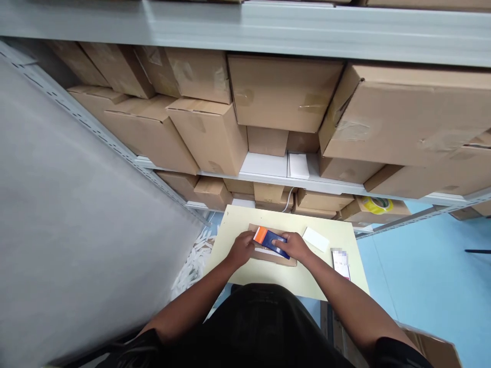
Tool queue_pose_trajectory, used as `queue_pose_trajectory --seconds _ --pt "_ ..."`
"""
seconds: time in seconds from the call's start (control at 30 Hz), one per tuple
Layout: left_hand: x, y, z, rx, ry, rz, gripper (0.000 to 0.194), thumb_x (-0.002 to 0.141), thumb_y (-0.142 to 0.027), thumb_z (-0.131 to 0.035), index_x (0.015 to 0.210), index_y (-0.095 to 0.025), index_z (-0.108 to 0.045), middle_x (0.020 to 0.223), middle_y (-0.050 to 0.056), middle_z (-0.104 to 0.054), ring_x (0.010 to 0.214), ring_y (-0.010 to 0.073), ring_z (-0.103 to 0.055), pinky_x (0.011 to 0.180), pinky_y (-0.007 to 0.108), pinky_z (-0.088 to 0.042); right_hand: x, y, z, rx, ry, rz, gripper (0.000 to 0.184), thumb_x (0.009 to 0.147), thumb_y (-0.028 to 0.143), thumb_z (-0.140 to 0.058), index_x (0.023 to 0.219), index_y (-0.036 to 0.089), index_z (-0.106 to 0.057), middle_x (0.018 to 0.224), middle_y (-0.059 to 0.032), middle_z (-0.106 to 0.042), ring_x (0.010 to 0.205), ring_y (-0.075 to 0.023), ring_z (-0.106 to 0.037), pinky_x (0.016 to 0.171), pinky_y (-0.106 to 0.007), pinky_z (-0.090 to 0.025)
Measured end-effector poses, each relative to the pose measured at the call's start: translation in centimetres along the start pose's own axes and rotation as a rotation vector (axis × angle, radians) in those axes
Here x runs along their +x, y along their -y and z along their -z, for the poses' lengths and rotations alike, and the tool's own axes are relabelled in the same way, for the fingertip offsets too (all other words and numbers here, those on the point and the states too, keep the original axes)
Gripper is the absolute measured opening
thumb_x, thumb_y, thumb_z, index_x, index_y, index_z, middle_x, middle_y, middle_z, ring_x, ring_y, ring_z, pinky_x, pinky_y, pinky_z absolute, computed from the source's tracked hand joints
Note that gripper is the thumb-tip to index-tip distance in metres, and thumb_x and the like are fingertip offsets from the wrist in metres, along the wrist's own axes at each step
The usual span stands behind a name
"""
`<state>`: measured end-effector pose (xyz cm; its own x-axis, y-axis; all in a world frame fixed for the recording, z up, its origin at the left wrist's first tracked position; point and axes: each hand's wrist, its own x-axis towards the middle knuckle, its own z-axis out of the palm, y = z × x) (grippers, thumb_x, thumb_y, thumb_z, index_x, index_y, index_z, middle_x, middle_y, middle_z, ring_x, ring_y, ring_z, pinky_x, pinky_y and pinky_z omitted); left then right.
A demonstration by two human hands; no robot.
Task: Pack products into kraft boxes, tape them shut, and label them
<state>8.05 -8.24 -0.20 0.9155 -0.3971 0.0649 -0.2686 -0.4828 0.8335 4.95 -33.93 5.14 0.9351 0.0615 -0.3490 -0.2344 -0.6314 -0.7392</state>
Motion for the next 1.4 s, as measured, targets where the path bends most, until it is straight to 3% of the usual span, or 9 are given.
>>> queue_pose_trajectory --seconds 0.13,0.23,0.37,0.53,0.7,0.93,1.17,1.4 --pt "1.3 -2.0 1.1 -0.585 0.037 0.45 0.033 0.09 -0.026 -0.054 0.115 -0.018 -0.073 0.11 0.009 -0.075 0.096 0.0235 -0.071 0.084 0.036 -0.059 0.3 0.0 0.1 -0.025 0.024 0.006 0.049 0.083 0.066 -0.063 0.071 0.019 -0.066 0.063 0.0009 -0.064 0.061 -0.0158 -0.058 0.056 -0.025 -0.038" --pt "1.6 -2.5 1.1 -0.896 0.087 0.654 0.035 0.093 -0.04 -0.057 0.112 -0.014 -0.071 0.094 0.009 -0.073 0.074 0.0176 -0.068 0.064 0.028 -0.056 0.2 0.1 0.1 -0.042 0.033 0.042 0.047 0.082 0.064 -0.065 0.068 0.019 -0.064 0.061 0.0016 -0.062 0.06 -0.0152 -0.056 0.056 -0.025 -0.037" --pt "1.2 -2.0 0.5 -0.993 0.091 0.707 0.04 0.087 -0.05 -0.073 0.103 -0.014 -0.07 0.082 0.005 -0.069 0.062 0.0117 -0.062 0.059 0.023 -0.051 0.1 0.4 0.2 -0.07 0.053 0.066 0.047 0.082 0.063 -0.066 0.064 0.02 -0.061 0.059 0.0025 -0.059 0.059 -0.0142 -0.054 0.055 -0.025 -0.036" --pt "1.2 -0.8 -0.2 -1.096 0.007 0.714 0.04 0.077 -0.047 -0.083 0.094 -0.013 -0.069 0.08 0.005 -0.07 0.065 0.0126 -0.064 0.056 0.022 -0.048 0.3 0.8 0.5 -0.11 0.071 0.066 0.047 0.082 0.064 -0.066 0.066 0.019 -0.064 0.06 0.0015 -0.062 0.058 -0.0144 -0.055 0.055 -0.025 -0.037" --pt "1.4 -0.1 -0.6 -0.952 -0.022 0.744 0.024 0.071 -0.03 -0.082 0.084 -0.015 -0.067 0.071 0.001 -0.067 0.057 0.0105 -0.059 0.055 0.022 -0.045 0.9 1.8 0.9 -0.161 0.12 0.02 0.049 0.081 0.067 -0.067 0.066 0.02 -0.066 0.058 0.0013 -0.063 0.059 -0.0157 -0.058 0.055 -0.025 -0.037" --pt "1.2 0.5 0.0 -0.709 -0.115 0.638 0.011 0.076 -0.027 -0.072 0.082 -0.018 -0.067 0.065 -0.002 -0.063 0.053 0.0111 -0.055 0.056 0.024 -0.046 1.8 3.5 1.3 -0.227 0.179 -0.027 0.049 0.082 0.068 -0.067 0.069 0.021 -0.071 0.062 -0.001 -0.068 0.059 -0.0165 -0.06 0.055 -0.026 -0.038" --pt "0.3 4.1 1.7 -0.595 -0.239 0.645 0.007 0.077 -0.021 -0.063 0.084 -0.019 -0.065 0.074 -0.002 -0.064 0.06 0.0118 -0.058 0.06 0.024 -0.045 1.3 2.0 2.0 -0.266 0.197 -0.07 0.047 0.083 0.067 -0.067 0.075 0.022 -0.076 0.064 -0.0009 -0.071 0.058 -0.0169 -0.061 0.055 -0.027 -0.037" --pt "0.0 6.3 -0.8 -0.33 -0.201 0.524 0.01 0.09 -0.03 -0.055 0.088 -0.022 -0.06 0.083 0.001 -0.065 0.08 0.0172 -0.062 0.077 0.028 -0.05 1.9 2.7 1.6 -0.391 0.184 -0.096 0.051 0.084 0.072 -0.064 0.078 0.023 -0.077 0.066 -0.0031 -0.071 0.062 -0.0187 -0.063 0.057 -0.028 -0.037"
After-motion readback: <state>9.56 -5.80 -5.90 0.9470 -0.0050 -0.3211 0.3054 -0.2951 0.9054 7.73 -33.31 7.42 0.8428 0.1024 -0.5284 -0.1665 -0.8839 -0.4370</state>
